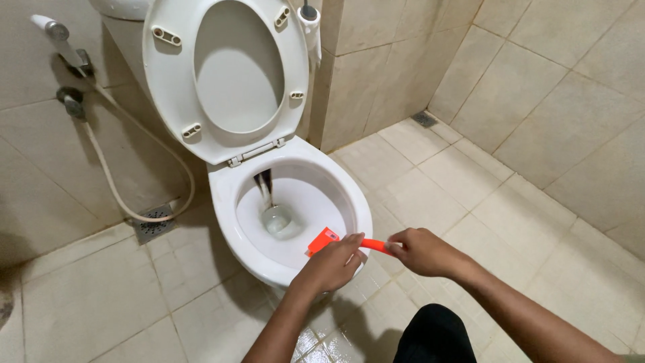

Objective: The person scrubs the inside of a white toilet bowl using an orange toilet brush. They hold the brush with both hands and scrub the rim and the water surface while sitting on the floor.

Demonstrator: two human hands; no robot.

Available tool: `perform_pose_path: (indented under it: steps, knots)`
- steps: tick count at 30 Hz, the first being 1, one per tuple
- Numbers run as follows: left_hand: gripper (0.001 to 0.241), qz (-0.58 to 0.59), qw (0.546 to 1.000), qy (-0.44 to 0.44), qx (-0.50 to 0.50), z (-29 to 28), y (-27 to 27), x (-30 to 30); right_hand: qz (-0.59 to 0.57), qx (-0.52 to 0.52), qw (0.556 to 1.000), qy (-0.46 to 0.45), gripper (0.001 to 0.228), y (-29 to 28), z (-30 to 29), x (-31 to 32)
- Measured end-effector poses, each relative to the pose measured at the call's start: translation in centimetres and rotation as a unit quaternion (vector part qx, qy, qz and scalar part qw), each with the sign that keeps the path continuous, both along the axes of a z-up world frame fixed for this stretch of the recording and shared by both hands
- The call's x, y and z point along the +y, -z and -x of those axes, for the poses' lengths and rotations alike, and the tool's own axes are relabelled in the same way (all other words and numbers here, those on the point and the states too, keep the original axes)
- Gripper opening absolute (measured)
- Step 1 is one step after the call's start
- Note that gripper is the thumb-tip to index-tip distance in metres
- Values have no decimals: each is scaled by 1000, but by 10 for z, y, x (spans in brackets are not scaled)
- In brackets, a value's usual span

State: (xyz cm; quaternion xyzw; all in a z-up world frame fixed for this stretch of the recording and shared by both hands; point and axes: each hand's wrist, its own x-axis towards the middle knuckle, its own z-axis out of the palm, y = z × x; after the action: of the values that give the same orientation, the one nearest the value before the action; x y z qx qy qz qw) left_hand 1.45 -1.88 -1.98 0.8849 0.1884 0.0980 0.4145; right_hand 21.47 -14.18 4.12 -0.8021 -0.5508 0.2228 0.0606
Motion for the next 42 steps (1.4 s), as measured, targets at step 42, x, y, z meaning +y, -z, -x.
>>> perform_pose_path:
  steps: [42]
  knots:
    - [46, -99, 978, -151, 102, 3, 30, 39, 200, 229, 944, 125, 58, 31, 16, 107]
